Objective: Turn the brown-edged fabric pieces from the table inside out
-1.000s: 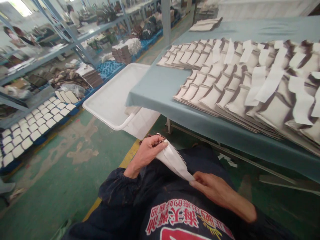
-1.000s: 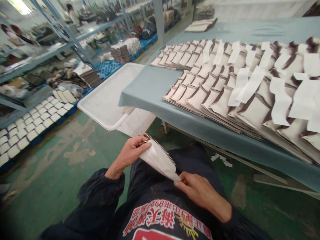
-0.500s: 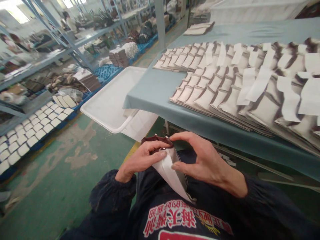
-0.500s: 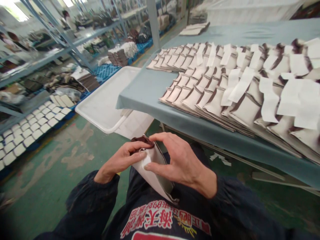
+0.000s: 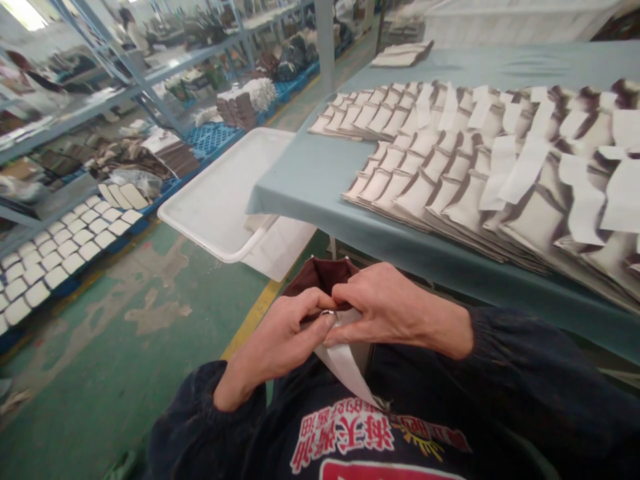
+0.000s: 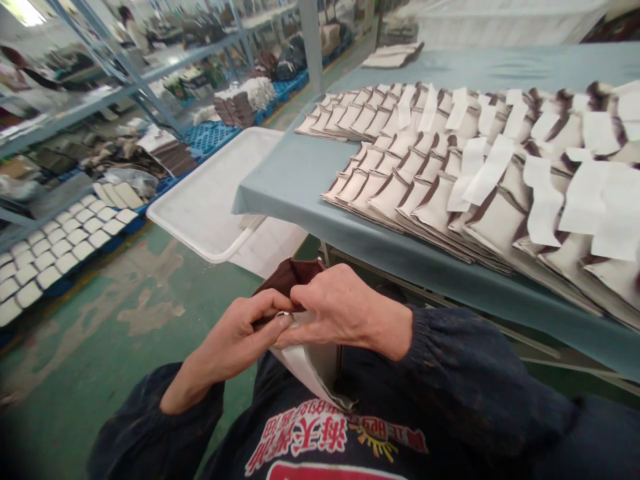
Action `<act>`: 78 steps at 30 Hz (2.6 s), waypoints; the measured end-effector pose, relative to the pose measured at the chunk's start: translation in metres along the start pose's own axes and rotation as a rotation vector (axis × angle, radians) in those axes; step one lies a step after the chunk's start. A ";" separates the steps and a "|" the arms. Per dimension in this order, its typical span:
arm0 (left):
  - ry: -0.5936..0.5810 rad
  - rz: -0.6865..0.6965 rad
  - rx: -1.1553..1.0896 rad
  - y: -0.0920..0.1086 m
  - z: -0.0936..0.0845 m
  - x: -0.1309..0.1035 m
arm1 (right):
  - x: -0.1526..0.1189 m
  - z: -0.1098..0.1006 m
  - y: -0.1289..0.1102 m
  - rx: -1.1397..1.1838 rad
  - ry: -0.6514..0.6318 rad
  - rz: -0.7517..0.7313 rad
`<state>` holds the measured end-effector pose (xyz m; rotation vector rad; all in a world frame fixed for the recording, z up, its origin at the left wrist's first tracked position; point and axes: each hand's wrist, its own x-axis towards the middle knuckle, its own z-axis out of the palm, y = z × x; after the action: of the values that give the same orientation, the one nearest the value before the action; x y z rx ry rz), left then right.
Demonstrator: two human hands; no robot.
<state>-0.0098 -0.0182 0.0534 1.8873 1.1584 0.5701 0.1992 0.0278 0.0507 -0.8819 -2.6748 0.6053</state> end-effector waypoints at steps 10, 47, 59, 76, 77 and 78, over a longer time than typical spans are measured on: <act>0.057 0.164 -0.029 -0.014 0.000 -0.016 | -0.002 -0.003 -0.003 0.320 -0.140 -0.005; 0.100 0.214 -0.041 -0.009 0.016 -0.026 | -0.025 0.003 -0.030 0.644 -0.013 0.260; 0.045 0.460 0.529 -0.011 0.015 -0.019 | -0.033 0.006 -0.018 0.437 -0.011 0.138; -0.157 0.113 0.085 0.019 -0.007 -0.002 | -0.030 0.002 -0.028 -0.002 0.314 -0.231; -0.127 0.118 0.069 0.021 -0.004 -0.002 | -0.030 0.003 -0.027 0.011 0.317 -0.238; -0.099 0.126 0.040 0.022 0.001 -0.003 | -0.030 0.004 -0.024 0.032 0.313 -0.237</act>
<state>0.0009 -0.0267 0.0713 2.0102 0.9991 0.5199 0.2091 -0.0093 0.0547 -0.5835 -2.4286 0.4152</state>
